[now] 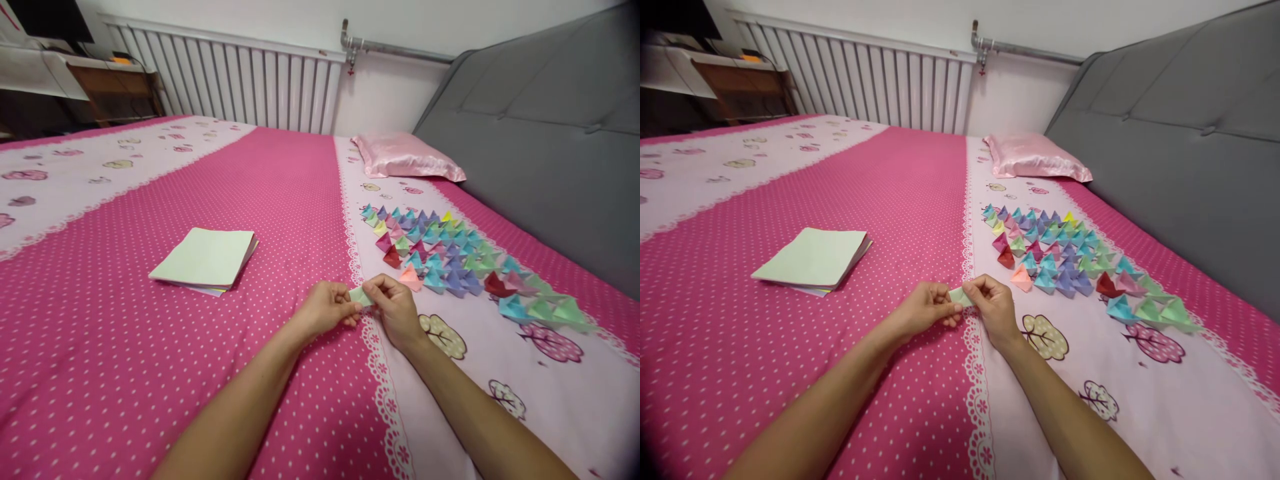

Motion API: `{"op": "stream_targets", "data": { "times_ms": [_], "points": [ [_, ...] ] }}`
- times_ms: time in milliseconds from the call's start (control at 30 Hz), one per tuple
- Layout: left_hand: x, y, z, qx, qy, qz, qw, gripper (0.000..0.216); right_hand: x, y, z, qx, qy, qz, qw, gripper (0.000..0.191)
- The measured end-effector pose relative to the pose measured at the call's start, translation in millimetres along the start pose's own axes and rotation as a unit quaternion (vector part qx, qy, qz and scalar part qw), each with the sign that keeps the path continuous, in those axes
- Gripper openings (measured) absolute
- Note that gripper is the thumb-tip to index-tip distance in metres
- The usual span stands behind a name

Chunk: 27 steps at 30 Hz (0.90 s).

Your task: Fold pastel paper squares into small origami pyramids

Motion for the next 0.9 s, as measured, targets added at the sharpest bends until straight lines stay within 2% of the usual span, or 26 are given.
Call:
{"op": "stream_targets", "data": {
  "times_ms": [133, 367, 600, 700, 800, 900],
  "points": [
    [2, 4, -2, -0.006, -0.013, -0.017, 1.0, 0.031, 0, 4, 0, -0.044, 0.004, -0.028, 0.999, 0.024],
    [1, 4, -1, 0.009, 0.022, -0.012, 1.0, 0.026, -1, 9, -1, -0.051, -0.004, -0.072, 0.996, 0.026],
    [2, 11, 4, 0.046, 0.063, -0.013, 0.997, 0.018, 1, 2, -4, 0.026, -0.037, -0.014, 0.999, 0.022],
    [0, 8, 7, -0.017, 0.074, -0.034, 0.997, 0.017, 1, 2, -3, 0.047, -0.03, 0.013, 0.998, 0.017],
    [-1, 7, 15, -0.12, 0.129, -0.09, 0.98, 0.015, 1, 3, -2, 0.102, -0.029, 0.037, 0.994, 0.018],
    [0, 11, 20, -0.165, 0.17, -0.121, 0.964, 0.021, 1, 3, -1, 0.171, -0.025, 0.054, 0.984, 0.021]
  ]
}}
Point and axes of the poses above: each hand's wrist, its own x-axis away from the middle knuckle, its own z-axis out of the back of the hand, y = z × x, the point moved 3 cm from there along -x, towards the middle knuckle, and after that the axes turned 2 degrees about -x, right-handed, at the moved point
